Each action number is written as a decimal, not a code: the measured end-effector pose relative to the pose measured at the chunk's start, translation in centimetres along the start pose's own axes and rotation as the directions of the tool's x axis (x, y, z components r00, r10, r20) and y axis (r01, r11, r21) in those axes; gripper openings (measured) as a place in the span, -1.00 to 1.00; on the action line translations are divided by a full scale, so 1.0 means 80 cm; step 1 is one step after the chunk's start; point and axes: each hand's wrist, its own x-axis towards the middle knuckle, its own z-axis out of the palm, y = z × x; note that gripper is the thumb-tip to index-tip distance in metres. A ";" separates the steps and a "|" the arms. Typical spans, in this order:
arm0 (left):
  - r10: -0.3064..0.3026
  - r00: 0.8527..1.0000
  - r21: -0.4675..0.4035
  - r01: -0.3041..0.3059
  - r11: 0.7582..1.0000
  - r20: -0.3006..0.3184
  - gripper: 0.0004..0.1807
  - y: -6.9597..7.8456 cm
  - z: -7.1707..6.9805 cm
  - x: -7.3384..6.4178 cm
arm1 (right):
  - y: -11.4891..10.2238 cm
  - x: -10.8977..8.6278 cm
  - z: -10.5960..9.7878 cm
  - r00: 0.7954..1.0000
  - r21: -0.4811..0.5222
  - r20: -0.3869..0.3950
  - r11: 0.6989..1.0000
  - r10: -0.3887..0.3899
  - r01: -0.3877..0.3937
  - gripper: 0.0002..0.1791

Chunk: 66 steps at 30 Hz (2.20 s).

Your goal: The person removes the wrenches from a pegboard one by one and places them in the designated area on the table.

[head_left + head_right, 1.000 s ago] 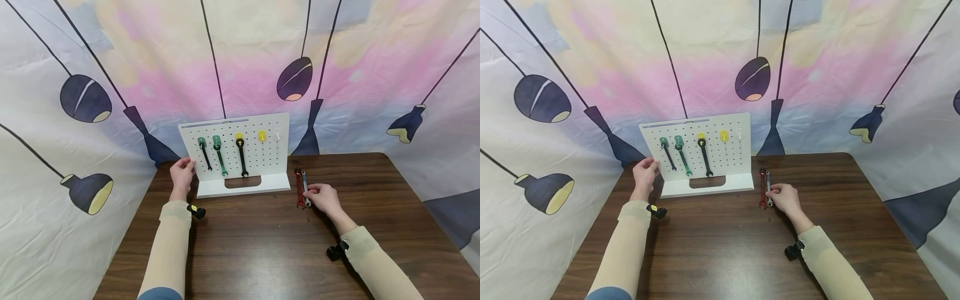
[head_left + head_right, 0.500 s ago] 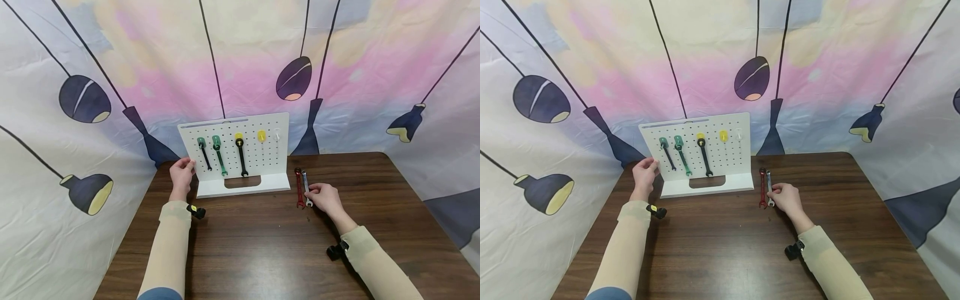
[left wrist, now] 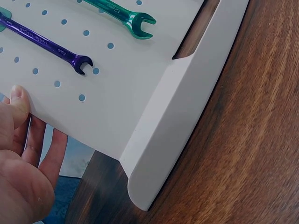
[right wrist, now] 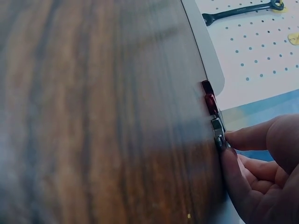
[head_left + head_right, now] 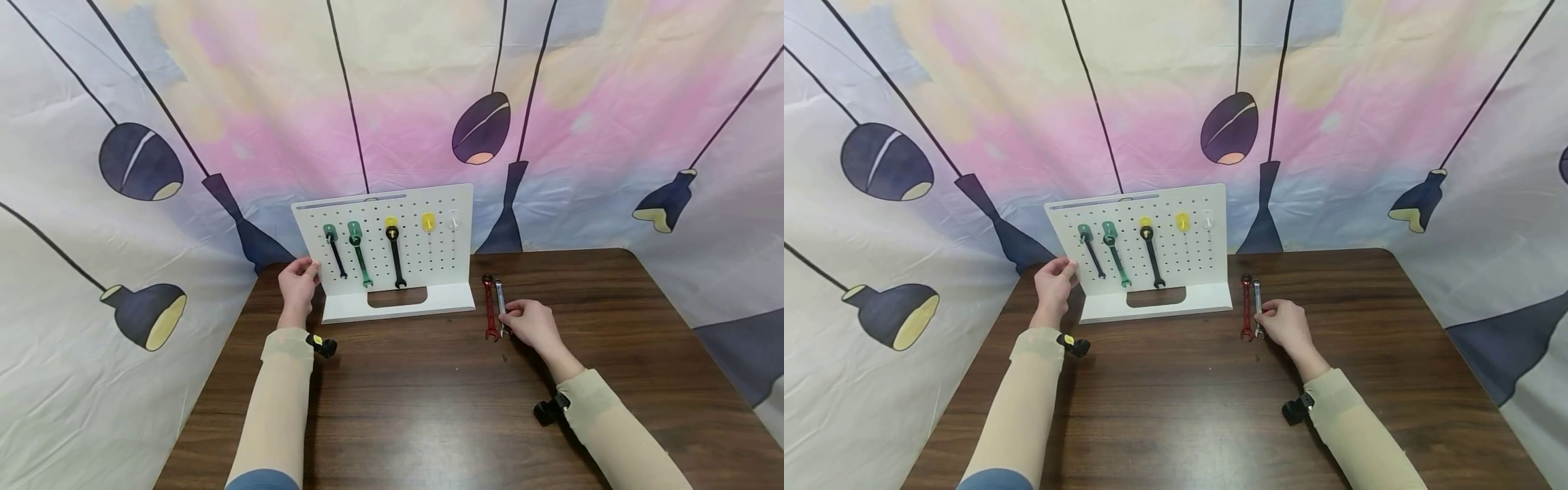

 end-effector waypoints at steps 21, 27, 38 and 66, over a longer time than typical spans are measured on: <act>0.002 1.000 0.005 -0.002 1.000 0.015 -0.72 0.000 -0.002 0.001 | 0.006 0.002 -0.005 1.000 0.030 0.016 0.999 -0.012 0.012 -0.58; 0.005 1.000 -0.003 -0.005 1.000 0.017 -0.73 -0.001 -0.002 0.002 | 0.008 0.002 -0.008 0.998 0.127 0.066 0.992 0.008 -0.016 -0.54; 0.008 1.000 -0.004 -0.008 1.000 0.008 -0.70 -0.003 -0.002 0.001 | 0.012 0.000 -0.007 0.998 0.282 0.044 0.958 0.037 -0.048 -0.59; -0.005 1.000 -0.006 0.005 1.000 0.006 -0.82 -0.003 -0.002 0.000 | -0.048 0.013 0.034 0.992 0.449 -0.096 0.885 -0.085 0.119 -0.65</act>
